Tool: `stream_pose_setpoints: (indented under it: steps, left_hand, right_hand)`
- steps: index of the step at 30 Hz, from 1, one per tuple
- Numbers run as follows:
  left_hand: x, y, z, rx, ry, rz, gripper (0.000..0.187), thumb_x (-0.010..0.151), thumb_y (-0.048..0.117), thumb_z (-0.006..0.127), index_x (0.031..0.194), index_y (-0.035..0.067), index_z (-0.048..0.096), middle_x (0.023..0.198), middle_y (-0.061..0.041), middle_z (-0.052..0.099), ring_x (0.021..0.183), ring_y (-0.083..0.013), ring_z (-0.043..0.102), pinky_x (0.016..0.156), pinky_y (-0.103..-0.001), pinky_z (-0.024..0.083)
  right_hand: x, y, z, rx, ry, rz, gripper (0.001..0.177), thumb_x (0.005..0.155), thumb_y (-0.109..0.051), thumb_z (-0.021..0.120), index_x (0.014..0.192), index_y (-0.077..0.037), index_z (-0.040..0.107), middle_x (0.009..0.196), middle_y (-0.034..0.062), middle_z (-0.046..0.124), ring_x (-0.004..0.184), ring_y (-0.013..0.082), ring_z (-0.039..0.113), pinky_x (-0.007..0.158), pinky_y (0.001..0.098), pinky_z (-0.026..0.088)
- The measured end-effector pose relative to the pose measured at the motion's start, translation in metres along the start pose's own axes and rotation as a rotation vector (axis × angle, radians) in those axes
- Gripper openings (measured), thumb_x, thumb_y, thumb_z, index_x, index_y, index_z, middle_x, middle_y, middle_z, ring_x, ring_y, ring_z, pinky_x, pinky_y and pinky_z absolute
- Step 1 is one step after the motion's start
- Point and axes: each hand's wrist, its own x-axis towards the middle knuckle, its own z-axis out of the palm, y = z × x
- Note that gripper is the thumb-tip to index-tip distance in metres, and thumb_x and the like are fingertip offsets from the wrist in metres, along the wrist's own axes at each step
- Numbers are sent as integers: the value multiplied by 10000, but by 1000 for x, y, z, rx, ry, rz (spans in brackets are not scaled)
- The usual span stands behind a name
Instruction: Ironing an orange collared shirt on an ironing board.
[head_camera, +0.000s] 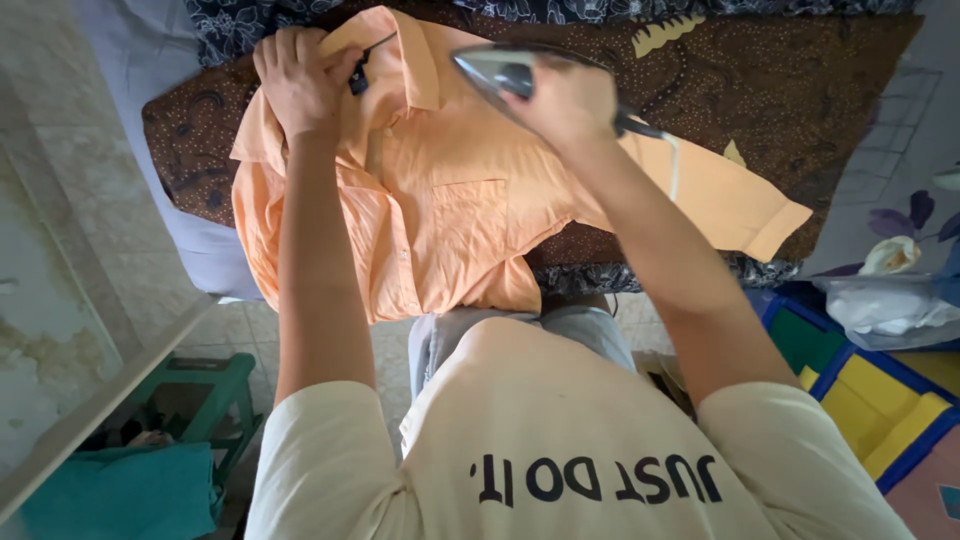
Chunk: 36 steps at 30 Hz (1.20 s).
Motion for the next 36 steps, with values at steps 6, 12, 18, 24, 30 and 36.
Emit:
stream_pose_setpoints:
  steps: [6,12,18,24,30,36]
  left_hand:
    - [5,0,-1,6,-31,-34,503,1000,634,718,1025,137,646,990,-82,616,929,-336,582,856,-474,475]
    - [-3,-16,10,77,-32,34,515,1026,653,643,1019,138,647,944,-100,605,902,-329,586,841,-474,481]
    - [-5,-17,13,122,-26,61,567,1073,688,564,1036,126,632,999,-98,625,920,-311,604,875,-471,498]
    - [-2,-19,15,145,6,90,554,1084,676,545,1041,131,635,985,-95,601,905,-316,594,852,-467,495]
    - [-5,-18,13,168,-50,79,538,1080,662,532,1047,134,625,975,-81,589,907,-306,582,863,-471,494]
    - [-30,120,-47,83,-14,-38,481,1010,530,628,1186,83,607,1132,-105,607,1075,-307,588,875,-464,461]
  right_hand:
    - [47,-59,5,65,101,116,491,885,-636,724,883,-145,720,628,74,711,500,239,691,428,413,535]
    - [8,-27,7,77,187,161,431,839,-545,765,882,-119,712,635,90,712,529,267,705,467,428,559]
    - [-101,79,9,95,125,397,542,911,-602,764,962,-64,726,647,105,703,501,257,688,451,409,556]
    - [-188,160,36,30,191,640,584,852,-648,839,879,-73,744,685,127,720,595,313,715,551,433,582]
    - [-196,93,27,255,130,682,529,832,-565,846,867,-48,740,708,168,721,625,344,730,621,456,598]
    - [-155,51,26,359,167,753,493,864,-494,821,873,-16,700,718,197,719,659,379,729,613,481,583]
